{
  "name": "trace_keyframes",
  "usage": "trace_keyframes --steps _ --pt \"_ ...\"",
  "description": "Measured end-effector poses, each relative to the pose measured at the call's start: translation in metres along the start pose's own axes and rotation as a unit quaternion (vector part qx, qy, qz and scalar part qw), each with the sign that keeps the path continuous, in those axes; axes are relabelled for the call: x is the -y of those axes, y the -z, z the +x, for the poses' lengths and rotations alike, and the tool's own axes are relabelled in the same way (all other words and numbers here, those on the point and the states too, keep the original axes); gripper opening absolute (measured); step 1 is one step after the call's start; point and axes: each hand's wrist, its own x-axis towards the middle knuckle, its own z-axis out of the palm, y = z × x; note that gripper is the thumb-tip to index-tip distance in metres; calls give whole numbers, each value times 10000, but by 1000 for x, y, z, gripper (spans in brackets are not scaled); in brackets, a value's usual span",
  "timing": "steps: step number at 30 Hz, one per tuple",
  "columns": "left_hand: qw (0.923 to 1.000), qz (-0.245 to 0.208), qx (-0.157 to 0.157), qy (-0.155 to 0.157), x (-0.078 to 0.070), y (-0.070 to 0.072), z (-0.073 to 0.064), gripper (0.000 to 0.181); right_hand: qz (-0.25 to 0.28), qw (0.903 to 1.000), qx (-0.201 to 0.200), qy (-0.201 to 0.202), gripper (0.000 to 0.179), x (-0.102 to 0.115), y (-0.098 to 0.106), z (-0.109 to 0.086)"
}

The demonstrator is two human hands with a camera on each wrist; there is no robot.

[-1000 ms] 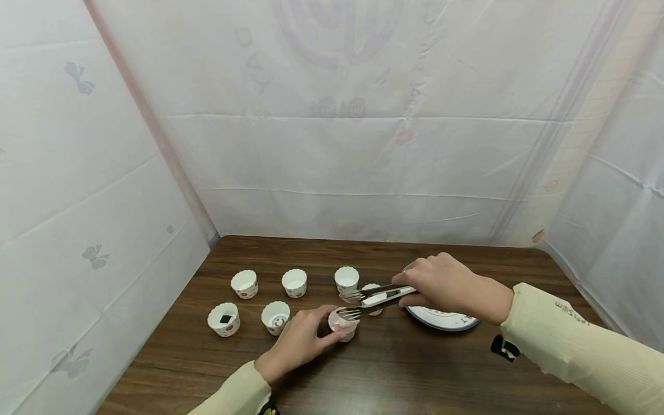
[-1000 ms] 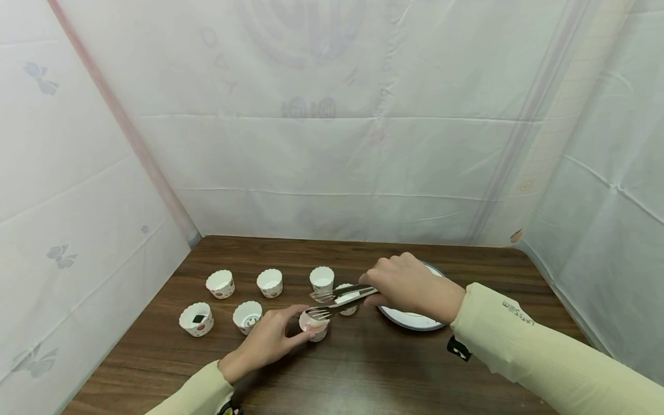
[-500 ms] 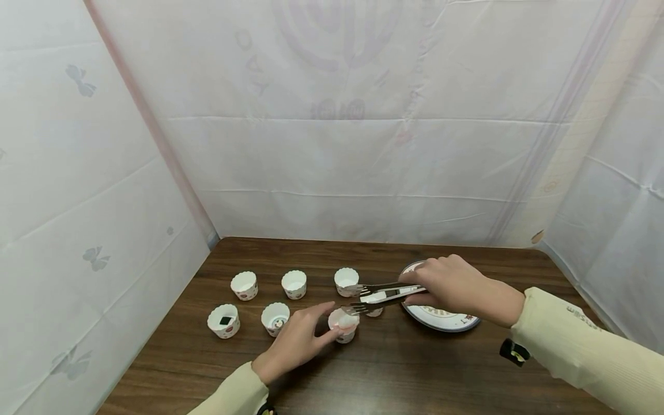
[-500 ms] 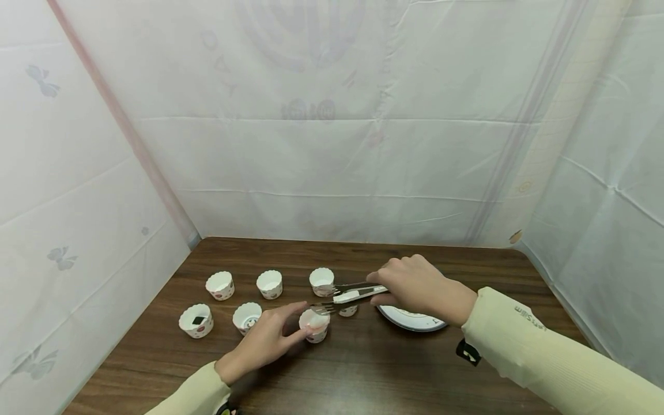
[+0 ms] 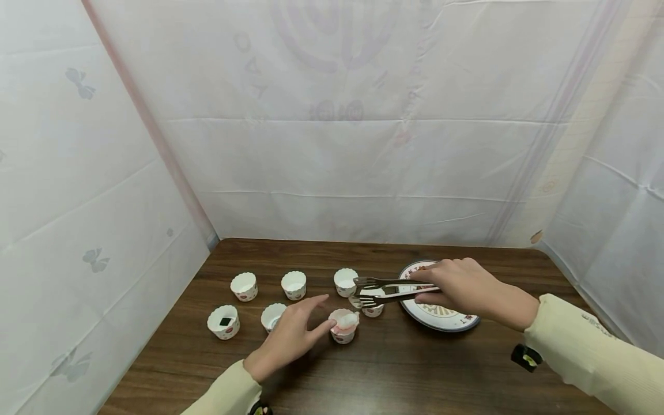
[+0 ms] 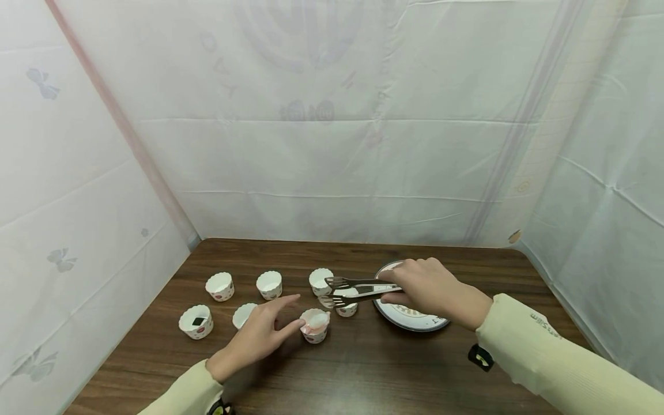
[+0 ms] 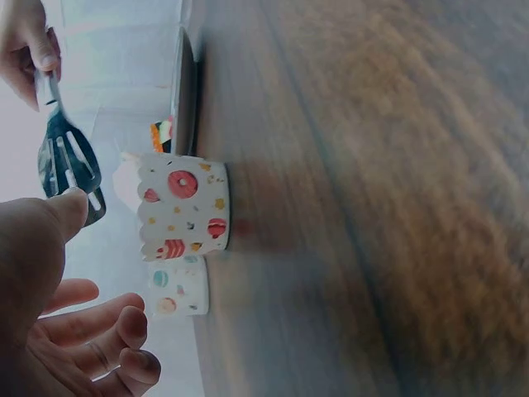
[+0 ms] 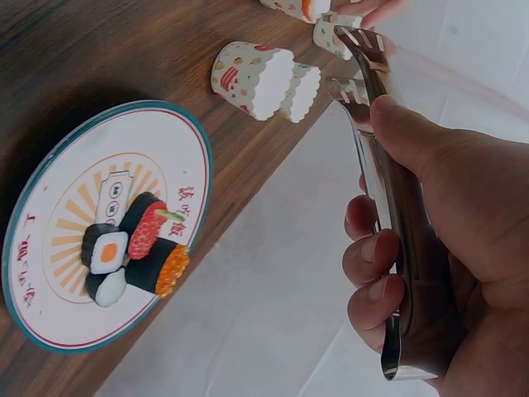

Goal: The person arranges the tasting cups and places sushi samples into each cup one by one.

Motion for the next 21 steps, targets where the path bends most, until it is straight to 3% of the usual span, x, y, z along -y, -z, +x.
trace_keyframes --steps 5,12,21 --pt "9999 48 -70 95 1 10 2 50 107 9996 71 -268 25 -4 -4 -6" --pt "9996 137 -215 131 6 22 5 48 59 9976 115 -687 37 -9 -9 -18" --pt "9979 294 -508 285 24 44 8 46 -40 9939 -83 -1095 42 -17 -18 -33"
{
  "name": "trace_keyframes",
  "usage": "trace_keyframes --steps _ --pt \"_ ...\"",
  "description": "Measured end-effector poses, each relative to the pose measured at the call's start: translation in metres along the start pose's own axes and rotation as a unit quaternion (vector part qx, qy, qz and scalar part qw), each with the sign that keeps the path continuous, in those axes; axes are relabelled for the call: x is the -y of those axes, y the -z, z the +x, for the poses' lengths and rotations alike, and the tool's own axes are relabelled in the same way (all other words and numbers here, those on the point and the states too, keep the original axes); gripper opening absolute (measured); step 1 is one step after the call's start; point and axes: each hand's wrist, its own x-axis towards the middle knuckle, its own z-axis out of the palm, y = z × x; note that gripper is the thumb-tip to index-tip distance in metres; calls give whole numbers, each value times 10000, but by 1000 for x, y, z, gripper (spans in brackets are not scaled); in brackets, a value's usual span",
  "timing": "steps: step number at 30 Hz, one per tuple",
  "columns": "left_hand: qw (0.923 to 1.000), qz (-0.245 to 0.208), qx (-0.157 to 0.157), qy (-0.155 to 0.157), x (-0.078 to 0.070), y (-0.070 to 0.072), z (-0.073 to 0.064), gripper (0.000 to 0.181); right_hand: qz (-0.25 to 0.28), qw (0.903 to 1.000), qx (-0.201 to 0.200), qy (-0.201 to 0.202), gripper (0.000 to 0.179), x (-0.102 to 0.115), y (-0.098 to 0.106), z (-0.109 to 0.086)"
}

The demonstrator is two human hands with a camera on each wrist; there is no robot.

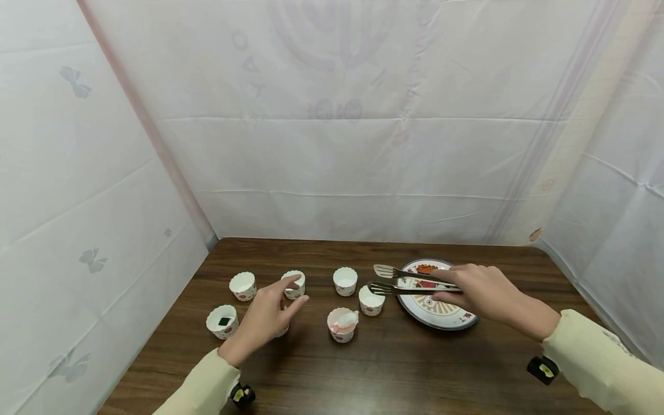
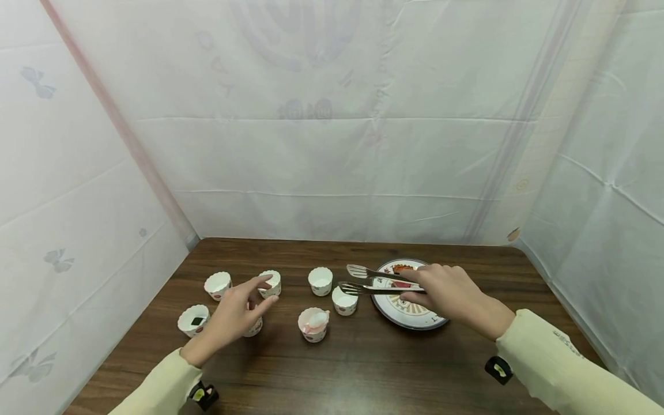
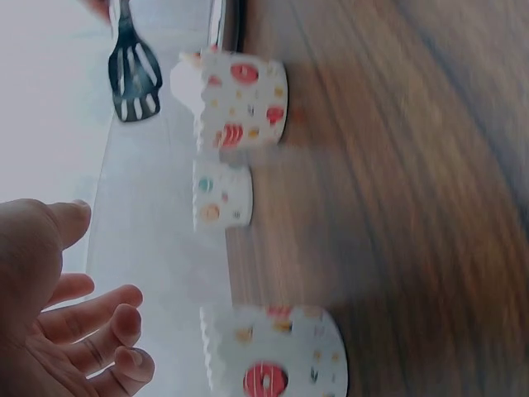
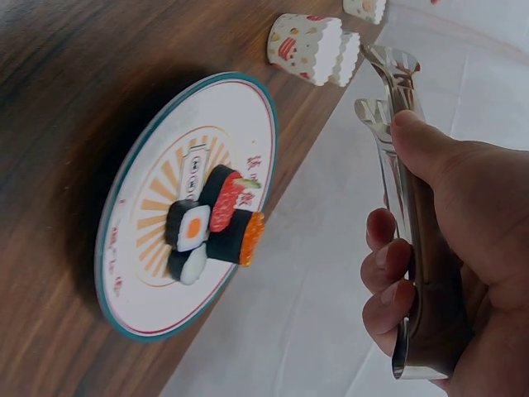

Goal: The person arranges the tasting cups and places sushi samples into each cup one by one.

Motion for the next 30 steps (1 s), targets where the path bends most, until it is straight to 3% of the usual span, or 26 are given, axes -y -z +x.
trace_keyframes --steps 16,30 --pt "9967 748 -189 237 31 34 3 47 9 9980 -211 -597 47 -24 -20 -30" --pt "9926 1101 -252 449 61 52 1 48 76 9931 -213 -1148 50 -41 -31 -54"
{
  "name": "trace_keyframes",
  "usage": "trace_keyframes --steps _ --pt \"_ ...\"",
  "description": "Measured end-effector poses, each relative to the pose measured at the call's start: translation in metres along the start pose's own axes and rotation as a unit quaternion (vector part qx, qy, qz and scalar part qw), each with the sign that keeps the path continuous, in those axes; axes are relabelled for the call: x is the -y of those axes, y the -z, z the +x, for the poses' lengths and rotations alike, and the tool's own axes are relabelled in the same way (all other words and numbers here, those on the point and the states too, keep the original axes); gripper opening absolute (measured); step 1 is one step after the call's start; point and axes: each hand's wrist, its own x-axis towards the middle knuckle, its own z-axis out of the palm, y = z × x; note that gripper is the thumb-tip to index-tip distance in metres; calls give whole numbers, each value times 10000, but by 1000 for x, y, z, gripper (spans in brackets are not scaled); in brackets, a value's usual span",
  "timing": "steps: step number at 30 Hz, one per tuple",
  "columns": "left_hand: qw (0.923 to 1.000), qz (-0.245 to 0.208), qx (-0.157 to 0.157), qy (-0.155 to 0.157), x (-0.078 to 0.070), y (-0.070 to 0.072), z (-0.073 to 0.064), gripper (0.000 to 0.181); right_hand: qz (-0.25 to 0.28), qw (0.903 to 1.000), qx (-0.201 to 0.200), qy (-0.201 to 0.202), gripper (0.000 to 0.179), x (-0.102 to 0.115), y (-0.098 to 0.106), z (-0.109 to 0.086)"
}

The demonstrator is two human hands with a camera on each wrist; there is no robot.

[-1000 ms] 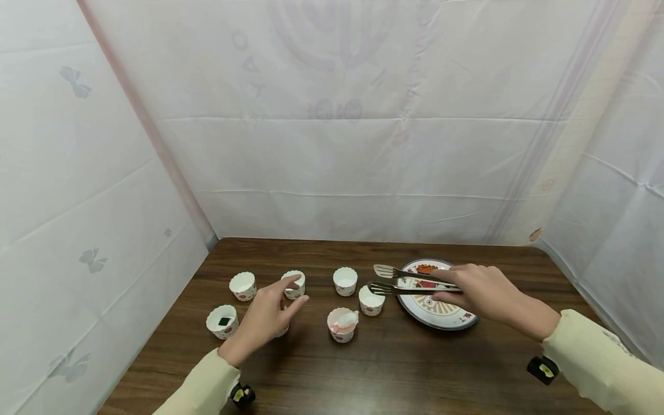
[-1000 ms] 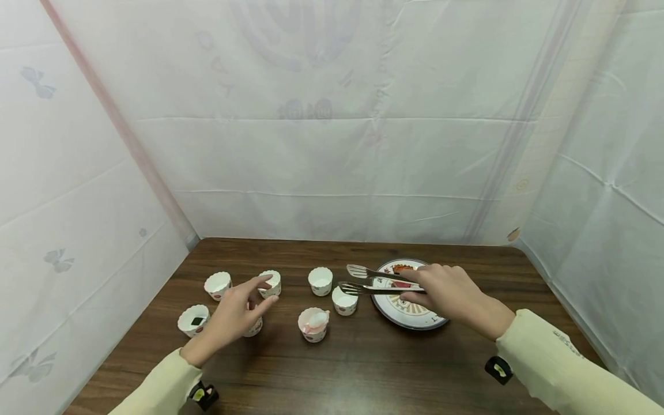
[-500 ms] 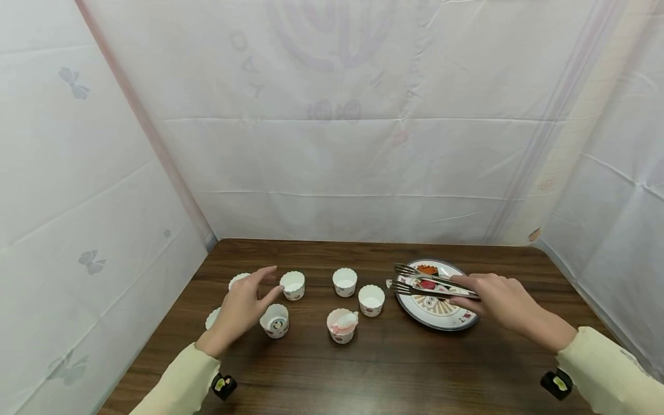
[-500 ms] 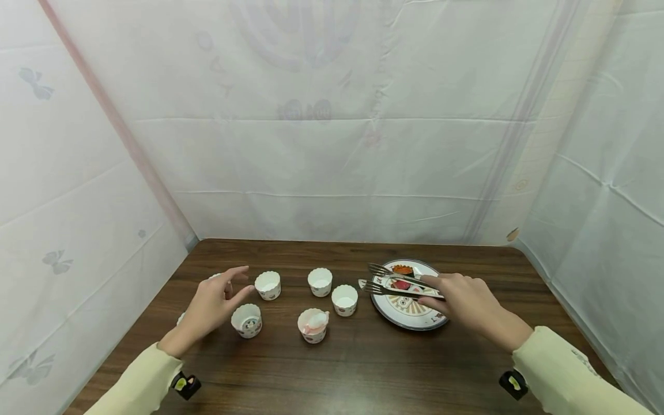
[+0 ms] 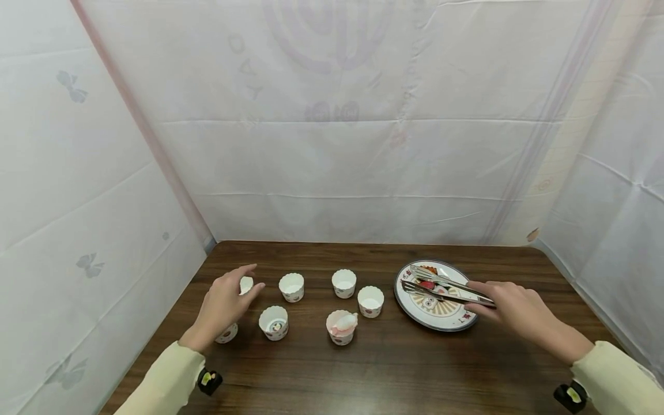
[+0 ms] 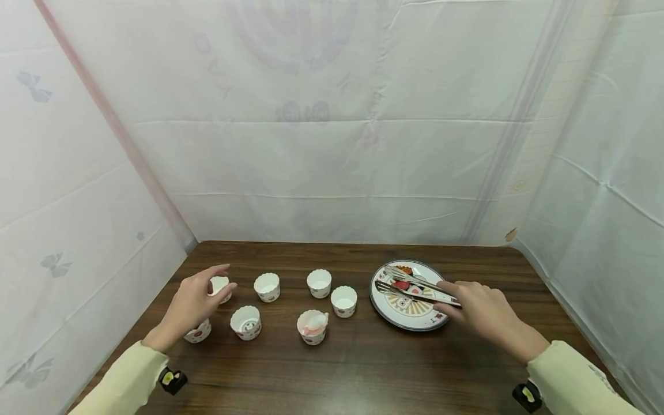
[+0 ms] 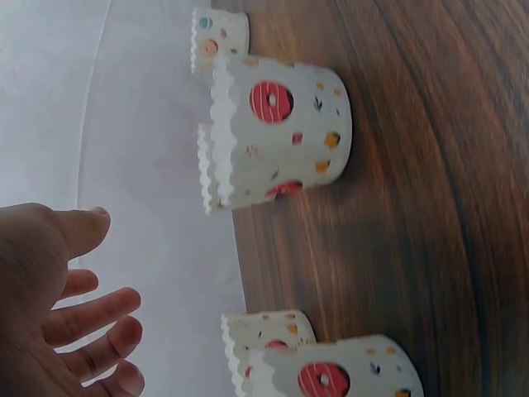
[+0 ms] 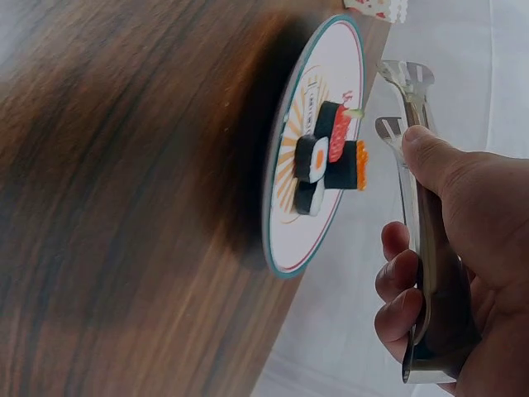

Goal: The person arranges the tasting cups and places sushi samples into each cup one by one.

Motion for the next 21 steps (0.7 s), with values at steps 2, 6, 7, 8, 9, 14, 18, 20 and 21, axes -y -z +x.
trace_keyframes --steps 2,6,7,8,9,14,18,20,21 --pt "10000 39 29 68 3 1 1 49 2 10000 -33 -38 50 -4 -1 -2" --pt "9999 89 70 96 11 3 1 49 32 9998 -75 -173 50 -10 -4 -8" --pt "9999 89 68 78 12 3 1 49 44 9997 -58 -218 50 -11 -4 -10" --pt "9999 92 73 66 14 4 2 49 58 9996 -45 -263 51 -13 -5 -11" --pt "9999 95 83 56 16 4 2 49 65 9995 -23 -304 51 -14 -6 -13" --pt "9997 117 182 97 25 6 3 53 77 9990 66 -427 54 -23 -10 -23" --pt "9992 191 294 210 31 7 3 56 85 9986 91 -510 55 -27 -12 -29" --pt "9987 237 361 260 34 7 3 58 100 9984 108 -553 55 -29 -12 -31" --pt "9985 253 398 277 35 7 3 59 111 9982 121 -571 55 -29 -13 -32"
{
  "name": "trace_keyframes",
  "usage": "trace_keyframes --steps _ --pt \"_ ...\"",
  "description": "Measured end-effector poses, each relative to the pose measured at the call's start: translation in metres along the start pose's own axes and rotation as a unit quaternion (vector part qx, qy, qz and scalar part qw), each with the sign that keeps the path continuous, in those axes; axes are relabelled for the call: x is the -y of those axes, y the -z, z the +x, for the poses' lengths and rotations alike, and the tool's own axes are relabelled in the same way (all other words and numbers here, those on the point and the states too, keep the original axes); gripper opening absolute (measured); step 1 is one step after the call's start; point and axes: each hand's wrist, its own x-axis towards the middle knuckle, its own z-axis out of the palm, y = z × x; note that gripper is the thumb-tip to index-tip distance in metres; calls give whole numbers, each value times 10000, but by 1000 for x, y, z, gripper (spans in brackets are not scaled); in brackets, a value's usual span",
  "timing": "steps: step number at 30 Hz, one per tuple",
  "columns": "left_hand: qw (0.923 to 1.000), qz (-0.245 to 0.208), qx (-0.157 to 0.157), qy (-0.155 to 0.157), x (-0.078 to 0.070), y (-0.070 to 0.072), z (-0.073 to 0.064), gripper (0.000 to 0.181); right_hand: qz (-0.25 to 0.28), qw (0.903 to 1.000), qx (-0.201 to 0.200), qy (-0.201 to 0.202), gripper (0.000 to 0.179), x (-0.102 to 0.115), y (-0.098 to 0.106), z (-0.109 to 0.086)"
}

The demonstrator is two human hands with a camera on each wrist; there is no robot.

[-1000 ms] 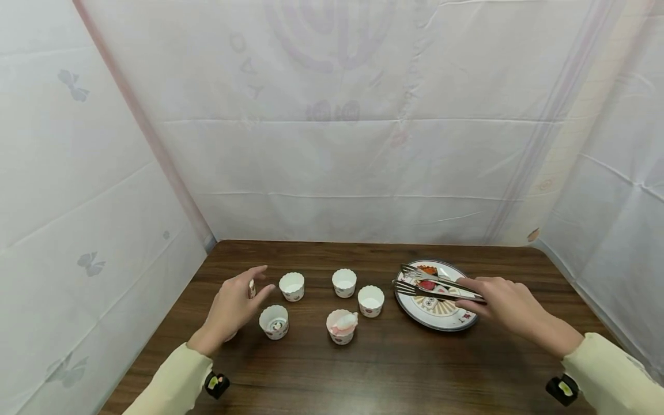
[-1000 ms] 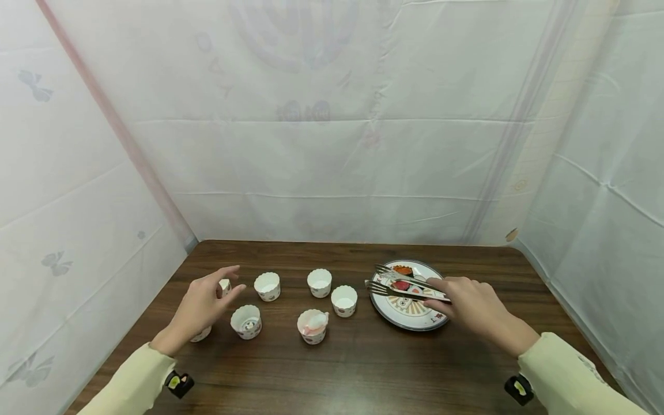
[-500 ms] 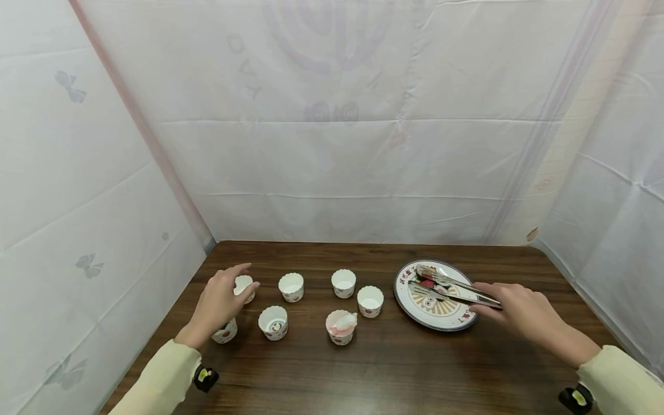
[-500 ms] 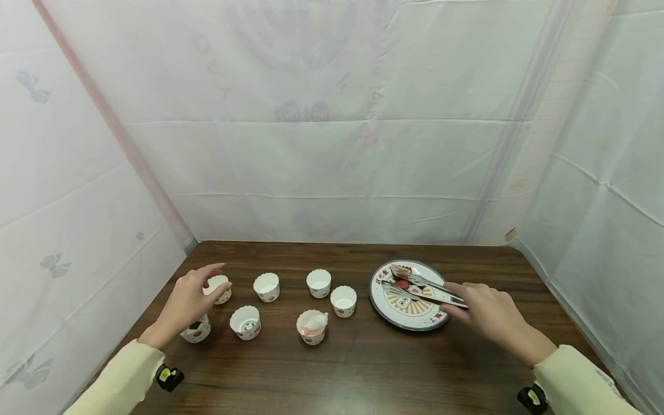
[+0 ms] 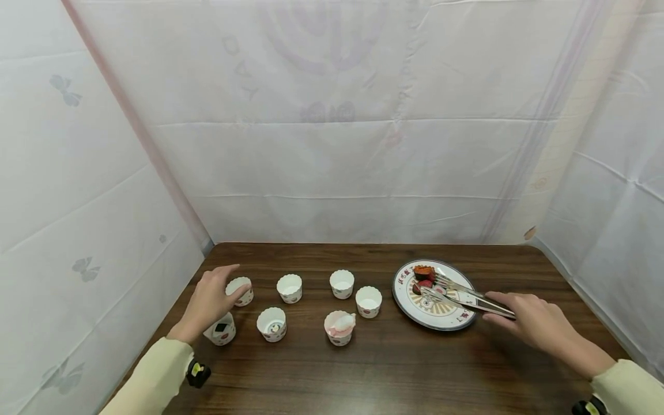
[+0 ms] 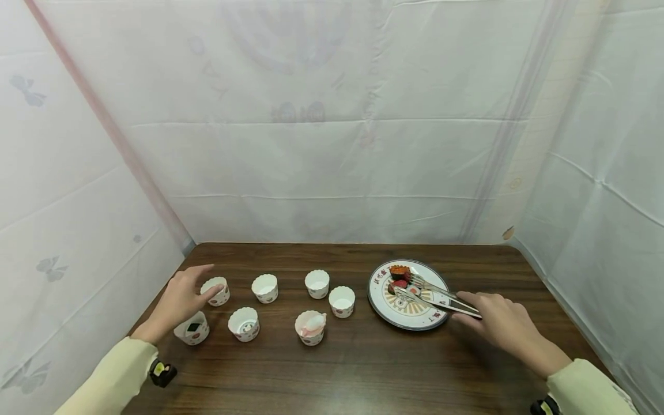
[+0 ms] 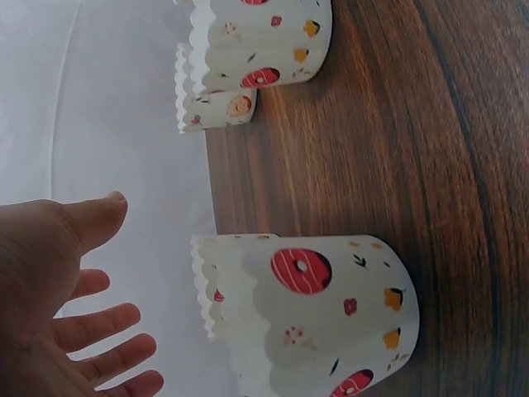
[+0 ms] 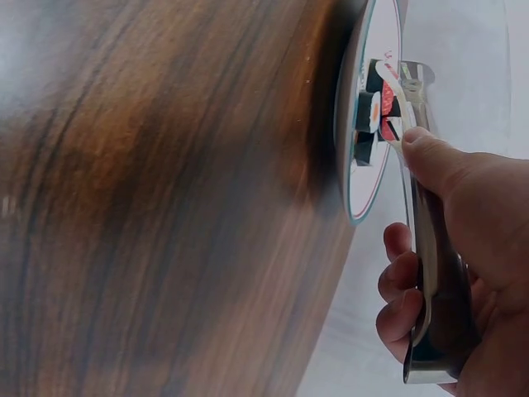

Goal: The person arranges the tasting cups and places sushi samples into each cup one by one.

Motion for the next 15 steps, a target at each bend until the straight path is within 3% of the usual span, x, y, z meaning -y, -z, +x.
trace_keyframes --steps 15 --pt "9985 78 533 23 12 -3 1 66 -155 9997 -130 -97 56 -9 -5 -11"
